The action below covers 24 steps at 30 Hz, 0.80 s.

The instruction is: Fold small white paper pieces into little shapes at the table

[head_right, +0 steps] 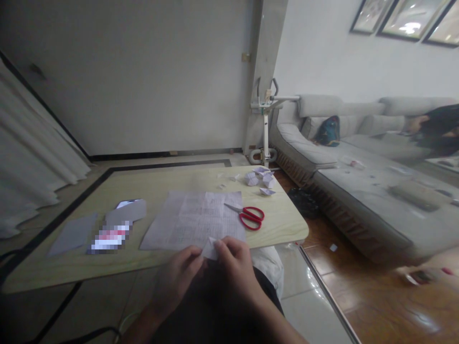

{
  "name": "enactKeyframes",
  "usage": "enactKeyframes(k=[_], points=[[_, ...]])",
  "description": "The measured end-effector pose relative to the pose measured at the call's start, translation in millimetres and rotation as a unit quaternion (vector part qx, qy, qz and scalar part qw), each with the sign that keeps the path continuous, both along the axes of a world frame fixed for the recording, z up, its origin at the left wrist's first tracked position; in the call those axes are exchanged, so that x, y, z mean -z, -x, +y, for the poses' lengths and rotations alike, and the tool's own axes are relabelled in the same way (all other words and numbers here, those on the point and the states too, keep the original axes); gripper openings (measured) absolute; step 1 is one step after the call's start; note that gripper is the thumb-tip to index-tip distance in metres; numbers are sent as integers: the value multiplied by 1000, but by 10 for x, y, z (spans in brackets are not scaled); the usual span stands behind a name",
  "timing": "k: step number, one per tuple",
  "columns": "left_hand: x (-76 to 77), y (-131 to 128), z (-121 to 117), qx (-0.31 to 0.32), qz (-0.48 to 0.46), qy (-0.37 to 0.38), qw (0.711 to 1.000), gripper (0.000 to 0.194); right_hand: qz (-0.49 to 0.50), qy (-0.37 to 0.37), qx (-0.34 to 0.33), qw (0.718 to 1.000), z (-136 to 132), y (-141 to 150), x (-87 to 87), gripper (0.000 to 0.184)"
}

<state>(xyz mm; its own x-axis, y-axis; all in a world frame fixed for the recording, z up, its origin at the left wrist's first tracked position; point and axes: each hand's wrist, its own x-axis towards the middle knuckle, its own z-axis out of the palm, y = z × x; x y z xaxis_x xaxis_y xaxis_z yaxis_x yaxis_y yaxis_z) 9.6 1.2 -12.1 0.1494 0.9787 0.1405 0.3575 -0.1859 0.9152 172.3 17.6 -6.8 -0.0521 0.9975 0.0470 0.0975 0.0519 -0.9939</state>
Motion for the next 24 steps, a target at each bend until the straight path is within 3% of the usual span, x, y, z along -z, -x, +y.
enactKeyframes(k=[5,16,24], points=[[-10,-11,0,-18,32,-20,999,17,0,-6,5,1000,-3,19,19,40],[4,-7,37,-20,37,-16,999,31,6,11,16,1000,0,25,51,43],[-18,-10,27,-22,-3,23,1000,29,8,6,1,1000,-8,6,76,41]])
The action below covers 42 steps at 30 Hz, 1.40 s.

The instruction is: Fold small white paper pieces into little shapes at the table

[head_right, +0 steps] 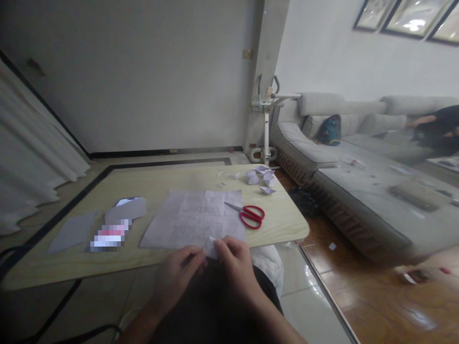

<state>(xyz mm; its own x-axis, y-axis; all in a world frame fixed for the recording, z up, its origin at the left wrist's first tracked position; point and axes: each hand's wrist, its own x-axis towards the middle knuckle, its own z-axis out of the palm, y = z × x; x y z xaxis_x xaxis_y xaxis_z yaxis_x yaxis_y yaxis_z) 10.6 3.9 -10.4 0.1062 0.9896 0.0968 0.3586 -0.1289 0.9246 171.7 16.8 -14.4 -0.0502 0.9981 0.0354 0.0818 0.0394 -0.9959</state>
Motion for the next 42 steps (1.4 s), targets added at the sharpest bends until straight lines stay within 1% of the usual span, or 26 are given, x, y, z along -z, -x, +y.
enactKeyframes(k=[3,9,13,15,19,23,26,28,30,33,36,38,42], points=[[3,-4,6,-1,-16,18,1000,30,2,3,-4,1000,-2,5,0,41],[30,-4,22,-6,-30,16,999,32,-7,1,10,1000,-8,16,1,41],[24,-8,12,4,-49,45,998,16,-11,3,33,999,4,-2,11,43],[15,-17,-2,9,-51,51,997,14,-23,-2,46,999,11,-7,15,43],[-8,-44,-9,12,-47,51,998,21,-33,-10,54,998,4,9,15,42],[-35,-52,17,-3,-41,27,999,27,-25,-15,27,999,-27,52,-16,39],[-24,-36,14,-15,-24,5,1000,30,-1,-10,-12,1000,-35,74,-36,34],[1,-20,1,-12,-15,-1,1000,31,20,3,-41,999,-31,73,-34,29],[26,-7,-6,2,-7,-1,1000,32,32,5,-55,998,-27,59,-22,25],[41,-3,14,15,-10,3,1000,27,33,-5,-53,998,-32,36,-6,25],[31,-8,52,4,-31,-4,999,19,20,-5,-64,998,-45,38,1,27],[26,-8,66,-5,-34,-14,999,19,13,-3,-73,997,-50,53,2,30],[47,1,59,-37,-38,-29,998,24,16,5,-60,998,-40,76,-5,33]])
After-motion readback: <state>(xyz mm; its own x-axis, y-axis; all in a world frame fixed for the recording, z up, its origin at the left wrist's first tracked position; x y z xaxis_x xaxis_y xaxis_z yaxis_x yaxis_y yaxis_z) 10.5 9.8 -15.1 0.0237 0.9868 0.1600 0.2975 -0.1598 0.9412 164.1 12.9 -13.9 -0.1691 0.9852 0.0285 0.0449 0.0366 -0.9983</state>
